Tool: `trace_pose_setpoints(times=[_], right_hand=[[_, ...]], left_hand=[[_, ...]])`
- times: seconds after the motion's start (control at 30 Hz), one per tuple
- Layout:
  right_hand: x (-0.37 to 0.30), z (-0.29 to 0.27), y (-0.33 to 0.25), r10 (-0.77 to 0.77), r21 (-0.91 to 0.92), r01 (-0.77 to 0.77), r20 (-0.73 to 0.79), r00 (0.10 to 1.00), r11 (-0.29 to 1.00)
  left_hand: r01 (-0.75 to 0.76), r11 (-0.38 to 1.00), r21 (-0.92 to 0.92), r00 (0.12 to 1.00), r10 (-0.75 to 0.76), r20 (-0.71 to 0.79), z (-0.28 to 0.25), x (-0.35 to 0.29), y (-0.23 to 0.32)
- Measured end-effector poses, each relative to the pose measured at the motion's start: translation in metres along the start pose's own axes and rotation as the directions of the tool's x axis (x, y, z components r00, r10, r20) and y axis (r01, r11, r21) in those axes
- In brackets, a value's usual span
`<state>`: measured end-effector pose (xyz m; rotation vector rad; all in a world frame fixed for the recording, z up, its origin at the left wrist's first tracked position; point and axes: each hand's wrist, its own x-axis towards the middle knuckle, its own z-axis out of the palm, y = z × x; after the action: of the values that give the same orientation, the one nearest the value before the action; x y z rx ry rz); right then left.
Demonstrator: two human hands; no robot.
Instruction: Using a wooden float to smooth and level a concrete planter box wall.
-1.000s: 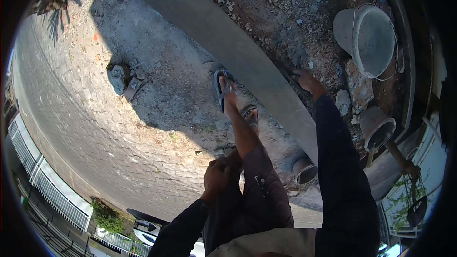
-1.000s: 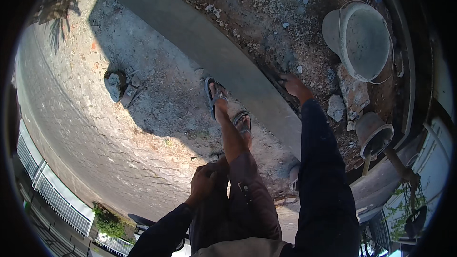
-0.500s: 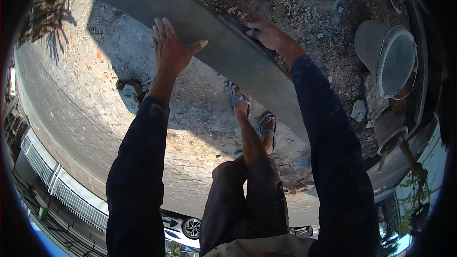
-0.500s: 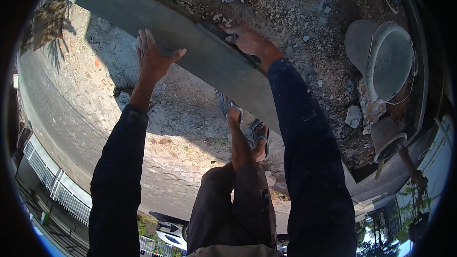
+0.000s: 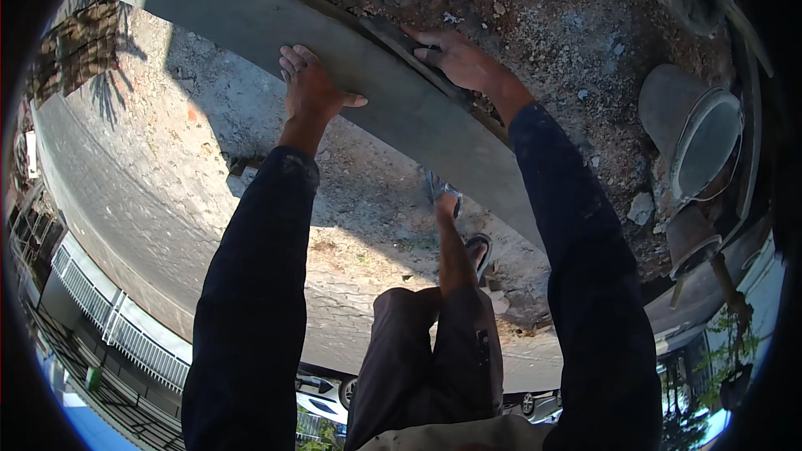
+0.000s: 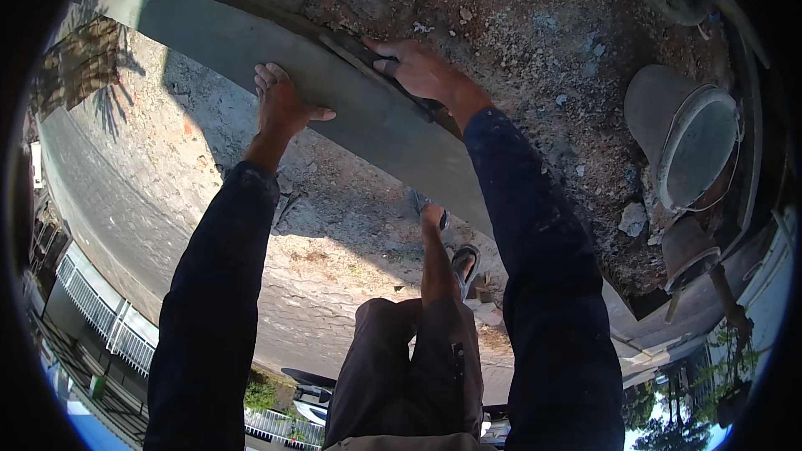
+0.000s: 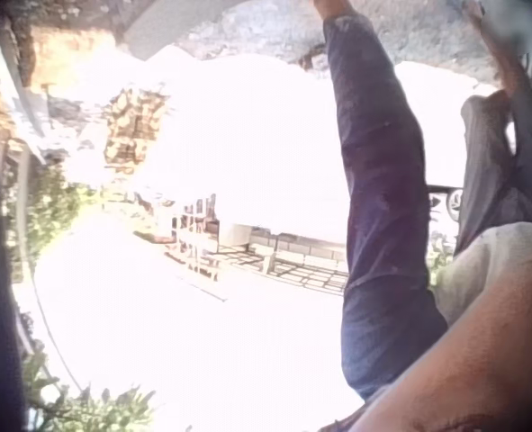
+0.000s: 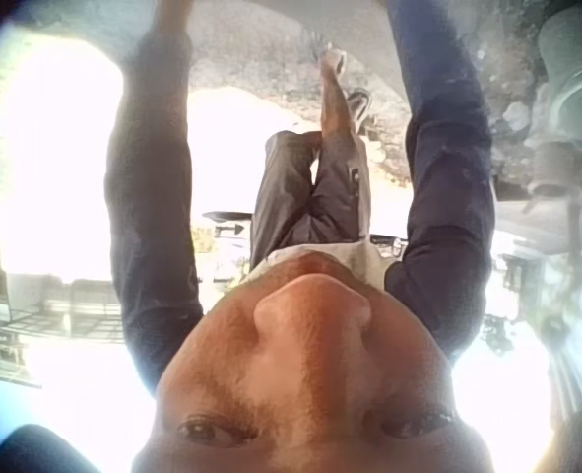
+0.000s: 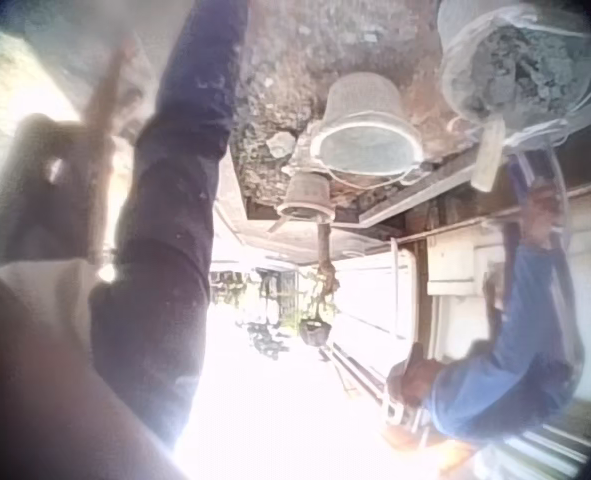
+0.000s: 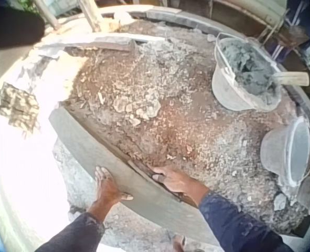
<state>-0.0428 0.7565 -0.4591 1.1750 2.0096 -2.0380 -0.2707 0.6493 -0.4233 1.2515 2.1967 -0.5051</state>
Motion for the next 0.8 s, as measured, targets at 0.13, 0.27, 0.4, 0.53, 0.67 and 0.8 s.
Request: trace_pose_setpoints(times=[0.13,0.27,0.4,0.53,0.67,0.8], right_hand=[[-0.007,0.006,0.005,0.136,-0.183,-0.121,0.072,0.988,0.976],[-0.116,-0.017,0.113,0.405,-0.341,-0.362,0.061,0.912,0.867],[-0.097,-0.012,0.067,0.213,-0.226,-0.227,-0.085,0.973,0.947],[0.036,0.003,-0.025,-0.01,-0.001,0.01,-0.029,1.0,1.0],[0.11,0.025,-0.062,-0.118,-0.269,0.104,-0.034,0.992,0.957],[0.067,0.023,0.008,0.064,-0.181,-0.046,0.097,0.993,0.982]], left_hand=[[0.008,1.0,0.001,1.0,-0.008,0.019,-0.005,-0.002,-0.003],[0.006,0.998,-0.057,1.0,-0.006,0.002,-0.005,0.0,0.001],[0.008,0.998,-0.058,1.0,-0.008,-0.011,-0.005,-0.002,-0.009],[0.024,0.999,-0.028,1.0,-0.024,0.005,-0.006,0.0,-0.004],[0.042,0.999,-0.019,0.998,-0.041,0.042,-0.011,0.002,0.004],[-0.002,0.997,-0.083,1.0,0.004,0.029,-0.012,-0.001,-0.016]])
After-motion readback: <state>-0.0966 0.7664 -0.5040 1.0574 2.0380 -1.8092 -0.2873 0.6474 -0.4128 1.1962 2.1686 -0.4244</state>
